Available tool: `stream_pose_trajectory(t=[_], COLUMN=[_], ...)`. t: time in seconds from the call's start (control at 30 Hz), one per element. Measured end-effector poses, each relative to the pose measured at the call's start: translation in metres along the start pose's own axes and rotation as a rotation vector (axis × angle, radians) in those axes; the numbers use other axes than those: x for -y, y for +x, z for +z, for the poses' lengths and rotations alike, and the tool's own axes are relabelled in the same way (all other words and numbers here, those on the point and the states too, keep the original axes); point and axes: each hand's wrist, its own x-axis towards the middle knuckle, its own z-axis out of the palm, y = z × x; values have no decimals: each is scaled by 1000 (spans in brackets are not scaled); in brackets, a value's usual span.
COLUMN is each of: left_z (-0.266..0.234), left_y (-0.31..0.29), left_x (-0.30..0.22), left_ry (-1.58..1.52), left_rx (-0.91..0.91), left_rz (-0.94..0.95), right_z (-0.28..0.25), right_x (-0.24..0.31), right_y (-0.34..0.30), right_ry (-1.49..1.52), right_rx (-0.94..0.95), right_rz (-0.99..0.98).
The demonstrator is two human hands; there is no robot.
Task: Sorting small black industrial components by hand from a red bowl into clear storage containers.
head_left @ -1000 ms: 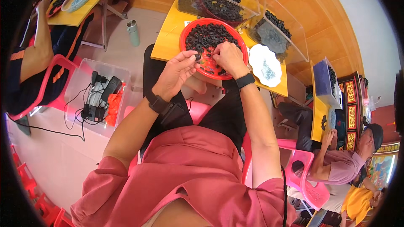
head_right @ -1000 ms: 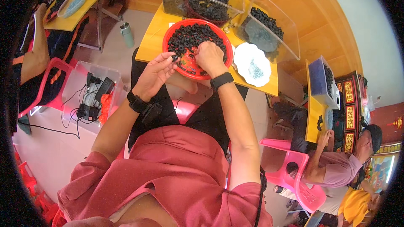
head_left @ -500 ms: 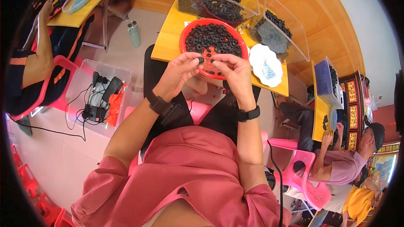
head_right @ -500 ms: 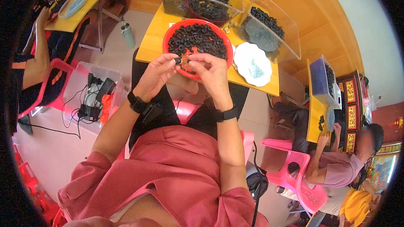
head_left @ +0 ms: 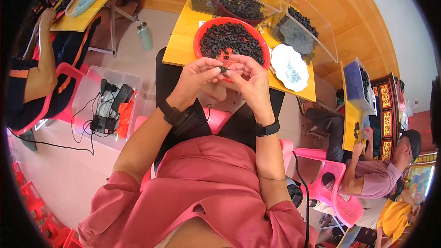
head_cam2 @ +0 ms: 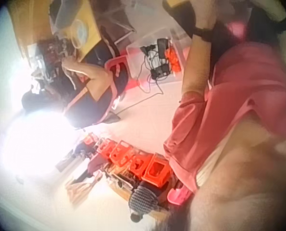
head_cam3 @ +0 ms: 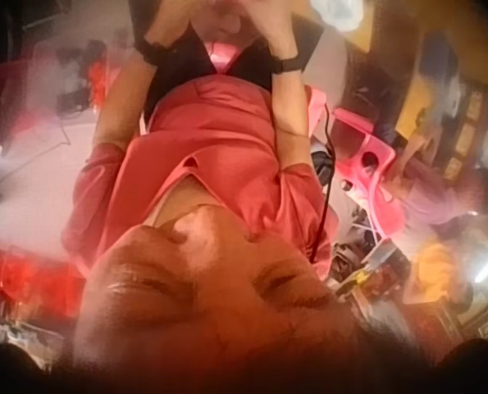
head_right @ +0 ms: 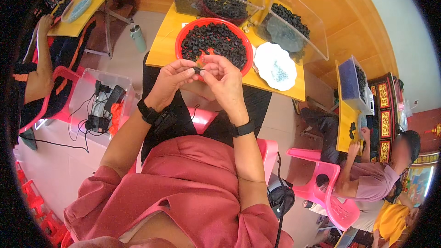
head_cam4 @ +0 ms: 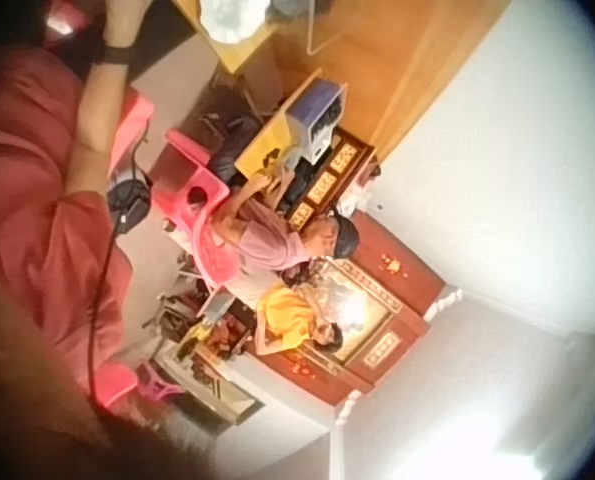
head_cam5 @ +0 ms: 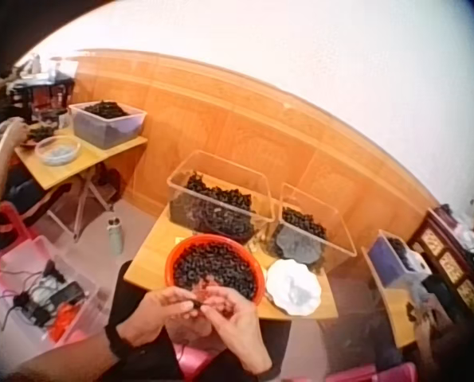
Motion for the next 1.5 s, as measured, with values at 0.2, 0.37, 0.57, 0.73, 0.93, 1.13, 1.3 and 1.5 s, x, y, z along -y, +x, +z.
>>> stream_pose_trajectory(t=[0.2,0.37,0.57,0.73,0.93,1.13,1.3,1.5], left_z=[1,4,3,3,10,10,10,9], left_y=[-1,-2,2,-1,-3,-2,-3,-4], left_x=[1,2,7,9,16,17,22,22], left_ry=[50,75,179,197,326,295,194,29], left_rx=[20,43,82,83,-36,-30,-61,-105], left_rz=[44,81,140,151,242,246,211,67], right_z=[-2,-3,0,2,4,9,33,41], right_x=[-3,-4,-8,-13,-24,-11,-5,-13], right_y=[-1,-3,-5,-4,-1,-8,-23,-26], right_ry=[-23,37,73,69,40,-181,-432,-773], right_rx=[-9,0,-4,-33,-58,-162,-368,-388], right_rz=[-4,46,54,-12,-26,-141,-299,-483])
